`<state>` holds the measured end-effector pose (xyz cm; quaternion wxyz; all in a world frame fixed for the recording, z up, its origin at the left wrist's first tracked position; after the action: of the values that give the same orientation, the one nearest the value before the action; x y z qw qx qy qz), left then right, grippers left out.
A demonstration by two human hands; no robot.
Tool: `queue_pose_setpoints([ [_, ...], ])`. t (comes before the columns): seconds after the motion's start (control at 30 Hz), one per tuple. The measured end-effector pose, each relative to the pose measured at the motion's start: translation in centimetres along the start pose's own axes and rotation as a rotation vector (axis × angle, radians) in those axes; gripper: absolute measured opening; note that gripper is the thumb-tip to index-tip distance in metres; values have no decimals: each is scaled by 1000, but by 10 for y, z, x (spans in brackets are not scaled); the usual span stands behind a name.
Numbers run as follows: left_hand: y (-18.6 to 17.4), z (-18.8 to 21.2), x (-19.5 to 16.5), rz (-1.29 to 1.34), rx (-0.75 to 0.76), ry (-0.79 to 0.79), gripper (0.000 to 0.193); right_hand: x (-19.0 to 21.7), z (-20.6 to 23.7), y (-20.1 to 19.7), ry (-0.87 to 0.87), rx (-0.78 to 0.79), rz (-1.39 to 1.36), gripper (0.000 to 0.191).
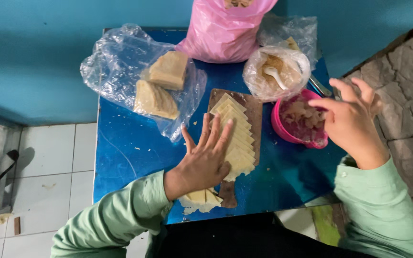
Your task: The person tears and cuts pieces from a soft white food block by hand on a small wooden board, arranging the thin slices in a fanned pattern on the board and placing some pieces into a pink bowl. They occasionally reach into a plastic bag of fried pieces and a bag of brown powder on the table.
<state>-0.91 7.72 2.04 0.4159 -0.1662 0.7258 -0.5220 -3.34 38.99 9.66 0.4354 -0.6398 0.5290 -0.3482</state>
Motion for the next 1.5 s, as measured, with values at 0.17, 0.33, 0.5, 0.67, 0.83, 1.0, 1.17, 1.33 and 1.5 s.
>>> queue_pose_setpoints([
  [0.17, 6, 4, -27, 2, -51, 144, 126, -3, 33, 25, 1, 131, 172, 37],
  [0.33, 11, 2, -29, -129, -35, 76, 139, -4, 45, 46, -3, 251, 329, 24],
  [0.5, 13, -1, -24, -142, 18, -6, 146, -13, 41, 50, -56, 252, 205, 24],
  [0.67, 9, -1, -20, -189, -1, -58, 148, -12, 39, 45, -43, 145, 124, 22],
  [0.83, 10, 0, -15, -176, 3, -62, 147, -4, 39, 35, -54, 38, 126, 37],
  [1.0, 13, 0, -14, -156, -8, -49, 147, -9, 25, 49, -81, 102, 134, 42],
  [1.17, 15, -1, -13, -170, -7, -49, 147, -19, 24, 60, -55, 204, 137, 32],
  [1.33, 13, -2, -14, -163, 25, -59, 147, -14, 25, 53, -69, 121, 113, 27],
  [1.5, 11, 0, -12, -149, -4, -55, 143, 8, 20, 27, -29, -39, 93, 24],
])
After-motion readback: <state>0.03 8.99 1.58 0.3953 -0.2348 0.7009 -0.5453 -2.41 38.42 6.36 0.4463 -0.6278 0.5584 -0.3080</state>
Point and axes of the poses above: each hand's wrist, its own z-axis away from the middle knuckle, its own y-axis out of the palm, x = y × z, the point moved 5 cm from there along -z, towards the middle knuckle, and after that the axes turned 3 degrees about -x, right-handed, at the moved point
